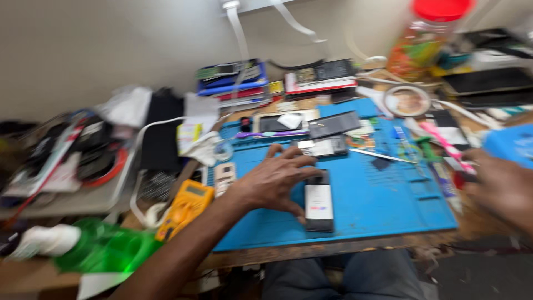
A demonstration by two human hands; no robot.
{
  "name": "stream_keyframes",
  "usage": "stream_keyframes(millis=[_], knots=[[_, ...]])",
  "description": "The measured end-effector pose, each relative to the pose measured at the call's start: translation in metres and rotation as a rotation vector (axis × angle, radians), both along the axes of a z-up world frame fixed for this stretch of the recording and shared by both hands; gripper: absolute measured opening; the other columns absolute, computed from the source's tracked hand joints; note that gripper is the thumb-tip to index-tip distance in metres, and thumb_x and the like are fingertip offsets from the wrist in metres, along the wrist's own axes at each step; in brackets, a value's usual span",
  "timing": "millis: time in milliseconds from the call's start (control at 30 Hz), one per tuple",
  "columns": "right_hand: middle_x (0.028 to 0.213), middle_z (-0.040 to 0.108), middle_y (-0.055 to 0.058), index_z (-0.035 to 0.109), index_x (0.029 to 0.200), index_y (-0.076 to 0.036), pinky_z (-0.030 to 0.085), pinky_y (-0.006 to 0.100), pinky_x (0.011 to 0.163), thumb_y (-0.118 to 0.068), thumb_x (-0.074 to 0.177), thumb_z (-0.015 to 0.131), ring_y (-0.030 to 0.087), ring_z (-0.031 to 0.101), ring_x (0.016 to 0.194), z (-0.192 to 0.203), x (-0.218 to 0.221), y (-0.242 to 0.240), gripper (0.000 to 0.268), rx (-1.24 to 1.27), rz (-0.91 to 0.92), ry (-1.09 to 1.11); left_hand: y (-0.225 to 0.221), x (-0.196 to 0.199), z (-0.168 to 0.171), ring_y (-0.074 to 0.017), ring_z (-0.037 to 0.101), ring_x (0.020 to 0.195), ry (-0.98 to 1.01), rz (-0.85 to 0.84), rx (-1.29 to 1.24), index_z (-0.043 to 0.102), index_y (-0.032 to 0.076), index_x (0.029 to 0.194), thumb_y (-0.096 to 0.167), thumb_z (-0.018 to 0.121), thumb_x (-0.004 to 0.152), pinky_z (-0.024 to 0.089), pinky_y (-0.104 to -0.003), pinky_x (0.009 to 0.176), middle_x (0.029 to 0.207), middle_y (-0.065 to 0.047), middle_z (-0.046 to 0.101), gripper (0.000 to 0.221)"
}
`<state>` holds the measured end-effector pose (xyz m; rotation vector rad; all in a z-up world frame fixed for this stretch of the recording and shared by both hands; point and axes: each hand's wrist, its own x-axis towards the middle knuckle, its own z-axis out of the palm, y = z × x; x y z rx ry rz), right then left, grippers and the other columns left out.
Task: The person removes the back cover and battery from a mobile phone, uses a screwdriver to remove screws from the frame, then reinserts the battery and replaces the cover before powering the device on.
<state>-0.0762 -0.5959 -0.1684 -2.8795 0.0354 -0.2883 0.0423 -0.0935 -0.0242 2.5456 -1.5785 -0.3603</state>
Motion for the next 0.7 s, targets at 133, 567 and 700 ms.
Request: stream_keyframes(millis=[133,567,700], knots=[[0.085,0.067,0.026,0.047,0.153,-0.002,0.064,0.052,0.059,-0.002,0.084,0.080,0.036,0.071,0.071,-0.044,0.034,-0.075,0.076,0.285,-0.226,0.126,0.000,0.001,-0.013,-0.0340,0.038,0.138,-0.108,-0.197,-0.294,0.056,0.025,0.146,0.063,0.093,0.044,0.030,-0.060,0.101,0.149,0.001,0.056,0.116],[0.112,0.071,0.024,0.036,0.144,0.007,0.063,0.043,0.088,0.000,0.100,0.059,0.030,0.074,0.103,0.086,0.024,0.195,0.050,1.034,0.117,-0.132,0.003,-0.064,-0.020,-0.0304,0.058,0.098,-0.223,0.321,-0.429,0.065,-0.002,0.121,0.063,0.079,0.070,0.045,-0.046,0.081,0.100,-0.014,0.062,0.084],[0.112,0.072,0.022,0.009,0.167,-0.012,0.064,0.039,0.088,0.004,0.089,0.068,0.029,0.076,0.101,0.132,0.052,0.280,0.099,1.052,0.265,-0.135,0.047,-0.087,-0.020,-0.0291,0.062,0.096,-0.163,0.571,-0.703,0.064,0.001,0.127,0.038,0.081,0.084,0.050,-0.045,0.085,0.104,-0.014,0.065,0.060]])
